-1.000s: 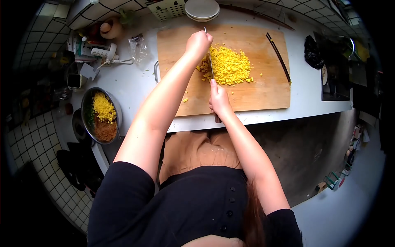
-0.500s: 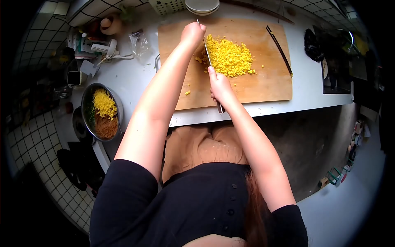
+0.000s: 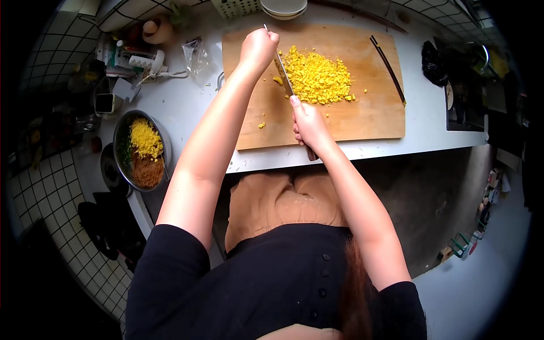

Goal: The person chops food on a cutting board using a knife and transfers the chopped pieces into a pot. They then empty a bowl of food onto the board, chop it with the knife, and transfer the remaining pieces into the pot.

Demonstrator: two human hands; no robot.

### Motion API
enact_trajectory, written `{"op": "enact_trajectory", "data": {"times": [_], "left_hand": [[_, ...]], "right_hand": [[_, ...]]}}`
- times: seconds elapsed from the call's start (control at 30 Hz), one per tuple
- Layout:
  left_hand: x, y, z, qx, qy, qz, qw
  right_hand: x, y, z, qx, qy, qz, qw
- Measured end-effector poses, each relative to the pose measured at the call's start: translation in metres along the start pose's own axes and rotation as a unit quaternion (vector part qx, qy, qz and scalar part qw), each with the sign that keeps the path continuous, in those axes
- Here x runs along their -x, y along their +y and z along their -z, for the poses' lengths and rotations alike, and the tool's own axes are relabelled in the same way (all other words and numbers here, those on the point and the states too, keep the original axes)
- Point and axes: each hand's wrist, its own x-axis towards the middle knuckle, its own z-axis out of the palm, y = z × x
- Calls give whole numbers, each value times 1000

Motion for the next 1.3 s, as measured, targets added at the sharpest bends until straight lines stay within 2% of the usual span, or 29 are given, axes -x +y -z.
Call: {"op": "enact_trajectory", "data": {"times": [0.13, 0.2, 0.37, 0.5, 0.6, 0.67, 0.8, 0.9, 0.93, 1.0, 1.07, 1.17, 1.23, 1.3], "left_hand": [[0, -30, -6, 21, -6, -2, 1000], [1, -30, -11, 39, -15, 23, 999], [-1, -36, -18, 49, 25, 18, 998], [1, -34, -17, 52, 8, 42, 998], [8, -28, -28, 32, 54, 9, 998], [-2, -34, -28, 60, 46, 39, 996], [-13, -33, -15, 70, -19, 78, 994], [-7, -26, -22, 31, -24, 78, 996], [-1, -24, -32, 24, 42, 10, 999], [-5, -26, -34, 26, 54, 37, 998], [-9, -25, -25, 49, 19, 72, 996], [-16, -29, -21, 42, -3, 69, 997], [-13, -28, -17, 52, -23, 74, 996], [-7, -29, -25, 34, -2, 44, 998]], "right_hand": [[-10, 11, -11, 56, 8, 21, 998], [-18, 18, -14, 88, 21, 22, 996], [-25, 23, -14, 159, 51, 42, 985], [-28, 28, -12, 172, 52, 27, 983], [-29, 28, -12, 151, 39, 18, 988], [-22, 6, -8, 131, 10, -52, 990], [-11, -34, -1, 101, 0, -68, 993], [-30, 19, 2, 74, 6, -19, 997], [-32, 32, 4, 44, 12, -5, 999], [-30, 16, 3, 45, 3, -29, 999], [-25, -4, 6, 70, -5, -60, 996], [-16, -28, 6, 72, -10, -71, 995], [-16, -21, -3, 50, -10, -81, 995], [-26, 15, -8, 41, 3, -39, 998]]}}
